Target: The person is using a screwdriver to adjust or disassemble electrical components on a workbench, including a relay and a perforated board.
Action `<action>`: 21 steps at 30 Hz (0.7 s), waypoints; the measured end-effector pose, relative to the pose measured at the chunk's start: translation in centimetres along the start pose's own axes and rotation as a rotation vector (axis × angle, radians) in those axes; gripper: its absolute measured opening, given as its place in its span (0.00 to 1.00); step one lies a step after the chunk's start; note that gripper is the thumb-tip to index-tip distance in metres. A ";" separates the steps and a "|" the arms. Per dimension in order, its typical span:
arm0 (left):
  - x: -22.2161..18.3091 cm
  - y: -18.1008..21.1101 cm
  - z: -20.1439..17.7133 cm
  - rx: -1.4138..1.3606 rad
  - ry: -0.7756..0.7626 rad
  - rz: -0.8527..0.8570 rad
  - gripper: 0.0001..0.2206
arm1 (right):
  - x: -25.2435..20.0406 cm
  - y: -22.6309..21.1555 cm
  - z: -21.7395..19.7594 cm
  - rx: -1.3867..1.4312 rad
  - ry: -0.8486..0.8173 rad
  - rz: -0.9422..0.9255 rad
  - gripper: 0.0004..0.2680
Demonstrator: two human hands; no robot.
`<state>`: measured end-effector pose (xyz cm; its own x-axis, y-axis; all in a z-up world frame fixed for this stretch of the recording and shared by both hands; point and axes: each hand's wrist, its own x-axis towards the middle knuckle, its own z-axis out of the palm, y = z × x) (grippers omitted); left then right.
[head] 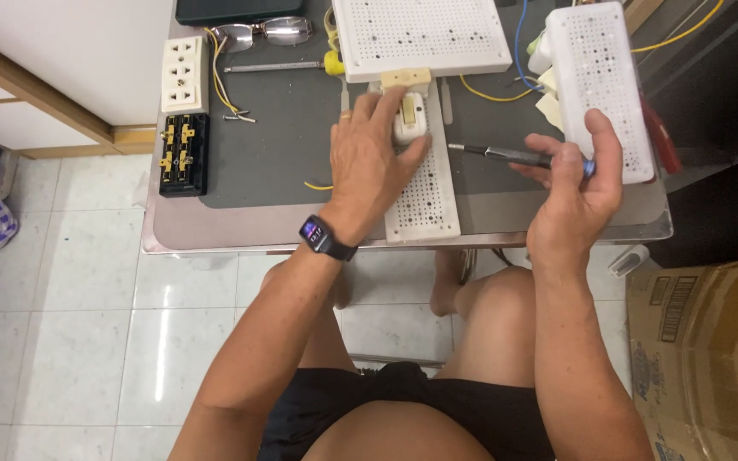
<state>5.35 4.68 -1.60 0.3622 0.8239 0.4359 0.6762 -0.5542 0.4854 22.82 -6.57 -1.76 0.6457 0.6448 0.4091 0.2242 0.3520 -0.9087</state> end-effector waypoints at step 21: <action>-3.5 1.8 -0.2 -0.074 0.040 -0.046 0.24 | 5.6 -5.6 8.7 0.553 -0.150 -0.018 0.06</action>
<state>5.17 0.73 -2.11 0.3051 0.8439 0.4413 0.6413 -0.5247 0.5598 18.82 0.97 6.33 0.5259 0.7102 0.4680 -0.2067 0.6405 -0.7397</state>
